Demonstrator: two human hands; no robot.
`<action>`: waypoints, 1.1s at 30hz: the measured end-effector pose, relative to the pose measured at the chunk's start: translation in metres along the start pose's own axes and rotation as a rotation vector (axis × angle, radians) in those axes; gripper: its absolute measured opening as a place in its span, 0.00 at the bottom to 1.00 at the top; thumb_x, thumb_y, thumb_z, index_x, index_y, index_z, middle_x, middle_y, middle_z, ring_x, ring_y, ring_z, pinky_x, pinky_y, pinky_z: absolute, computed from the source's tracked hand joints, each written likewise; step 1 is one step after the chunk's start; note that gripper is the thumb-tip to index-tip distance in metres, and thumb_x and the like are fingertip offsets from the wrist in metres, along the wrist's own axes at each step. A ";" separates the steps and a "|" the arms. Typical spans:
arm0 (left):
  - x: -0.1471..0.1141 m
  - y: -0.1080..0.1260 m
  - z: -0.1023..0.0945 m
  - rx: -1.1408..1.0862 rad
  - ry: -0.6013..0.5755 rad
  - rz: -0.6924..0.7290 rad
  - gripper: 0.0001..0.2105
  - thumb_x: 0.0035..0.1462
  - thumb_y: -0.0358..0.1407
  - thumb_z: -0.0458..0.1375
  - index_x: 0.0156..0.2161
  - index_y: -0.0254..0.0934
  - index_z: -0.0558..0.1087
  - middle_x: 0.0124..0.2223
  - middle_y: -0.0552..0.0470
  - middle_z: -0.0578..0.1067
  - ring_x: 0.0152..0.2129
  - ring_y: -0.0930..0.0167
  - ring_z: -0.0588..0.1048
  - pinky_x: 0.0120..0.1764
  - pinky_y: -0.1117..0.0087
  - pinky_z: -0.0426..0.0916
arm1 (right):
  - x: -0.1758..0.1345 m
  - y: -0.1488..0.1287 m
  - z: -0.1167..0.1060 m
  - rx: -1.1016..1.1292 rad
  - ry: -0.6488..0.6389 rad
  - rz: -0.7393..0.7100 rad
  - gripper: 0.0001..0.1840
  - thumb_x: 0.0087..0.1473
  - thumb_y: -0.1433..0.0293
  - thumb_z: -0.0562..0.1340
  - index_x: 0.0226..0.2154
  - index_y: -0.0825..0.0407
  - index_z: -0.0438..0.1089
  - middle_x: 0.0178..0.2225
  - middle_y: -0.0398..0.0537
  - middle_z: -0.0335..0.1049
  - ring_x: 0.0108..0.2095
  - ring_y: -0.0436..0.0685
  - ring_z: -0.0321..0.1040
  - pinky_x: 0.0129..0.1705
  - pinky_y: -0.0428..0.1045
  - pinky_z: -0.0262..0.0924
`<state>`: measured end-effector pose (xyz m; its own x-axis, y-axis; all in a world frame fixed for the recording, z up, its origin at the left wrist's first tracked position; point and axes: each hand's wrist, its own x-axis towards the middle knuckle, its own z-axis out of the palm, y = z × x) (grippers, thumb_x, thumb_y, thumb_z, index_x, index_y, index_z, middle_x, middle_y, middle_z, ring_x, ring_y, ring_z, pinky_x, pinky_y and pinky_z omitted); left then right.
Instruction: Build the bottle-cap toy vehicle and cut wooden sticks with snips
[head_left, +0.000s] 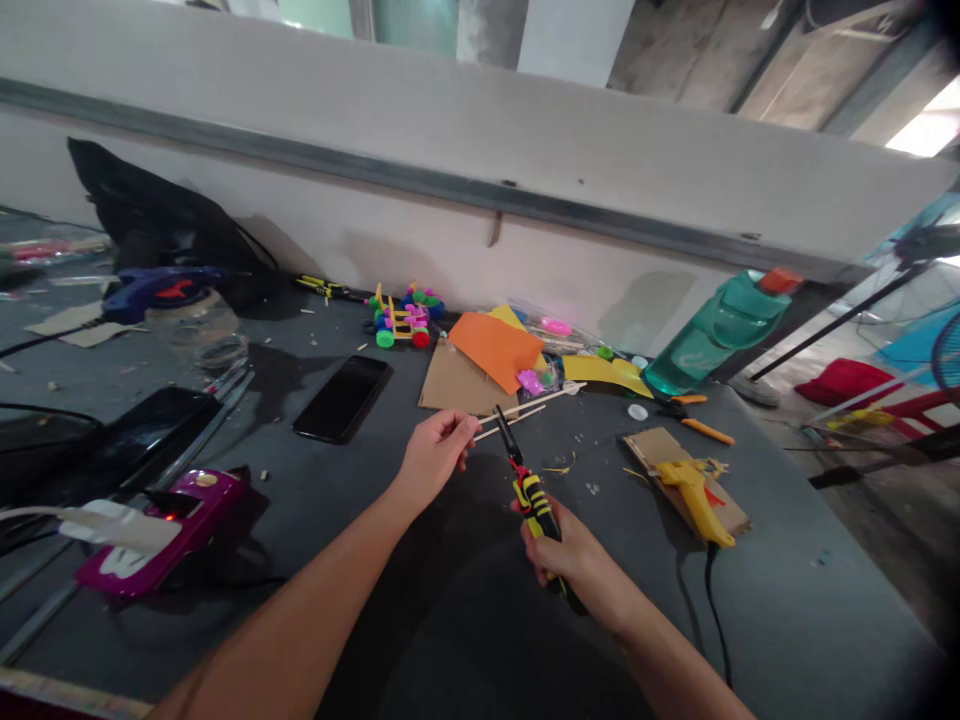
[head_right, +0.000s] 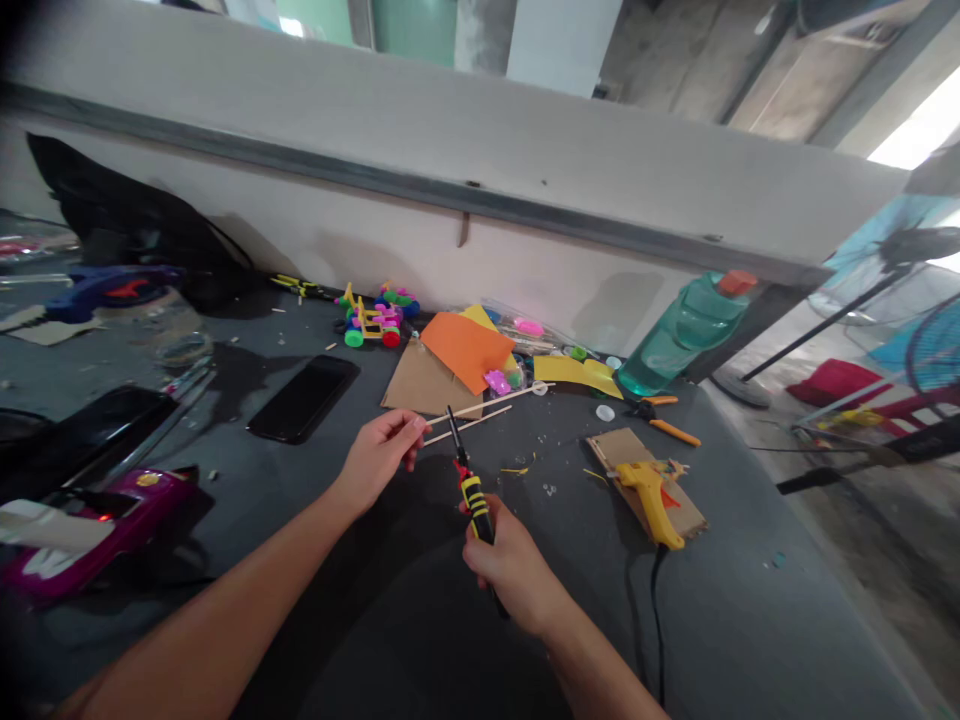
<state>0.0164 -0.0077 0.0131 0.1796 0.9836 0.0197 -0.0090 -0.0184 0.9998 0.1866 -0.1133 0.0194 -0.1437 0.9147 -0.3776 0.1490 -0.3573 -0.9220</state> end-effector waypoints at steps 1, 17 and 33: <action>0.000 0.000 0.000 0.015 0.004 0.006 0.11 0.52 0.42 0.54 0.29 0.35 0.70 0.22 0.57 0.66 0.15 0.78 0.63 0.18 0.77 0.59 | 0.000 0.001 0.000 0.000 0.000 -0.002 0.20 0.36 0.71 0.55 0.38 0.52 0.57 0.25 0.38 0.56 0.18 0.44 0.53 0.19 0.43 0.52; 0.002 -0.002 -0.004 0.186 0.048 0.055 0.10 0.51 0.41 0.54 0.27 0.36 0.69 0.21 0.58 0.67 0.15 0.78 0.65 0.21 0.76 0.60 | -0.001 0.002 0.000 -0.037 -0.001 0.000 0.19 0.36 0.71 0.54 0.37 0.51 0.57 0.24 0.36 0.56 0.17 0.44 0.51 0.19 0.43 0.50; 0.002 0.003 -0.006 0.168 0.051 -0.008 0.12 0.51 0.42 0.55 0.24 0.36 0.68 0.19 0.59 0.65 0.12 0.78 0.64 0.19 0.76 0.59 | 0.001 0.008 0.001 -0.048 -0.010 -0.013 0.19 0.38 0.73 0.54 0.39 0.52 0.58 0.25 0.38 0.55 0.19 0.45 0.54 0.19 0.42 0.53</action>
<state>0.0106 -0.0045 0.0166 0.1291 0.9915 0.0152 0.1577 -0.0357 0.9868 0.1866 -0.1155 0.0121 -0.1561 0.9171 -0.3668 0.1938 -0.3357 -0.9218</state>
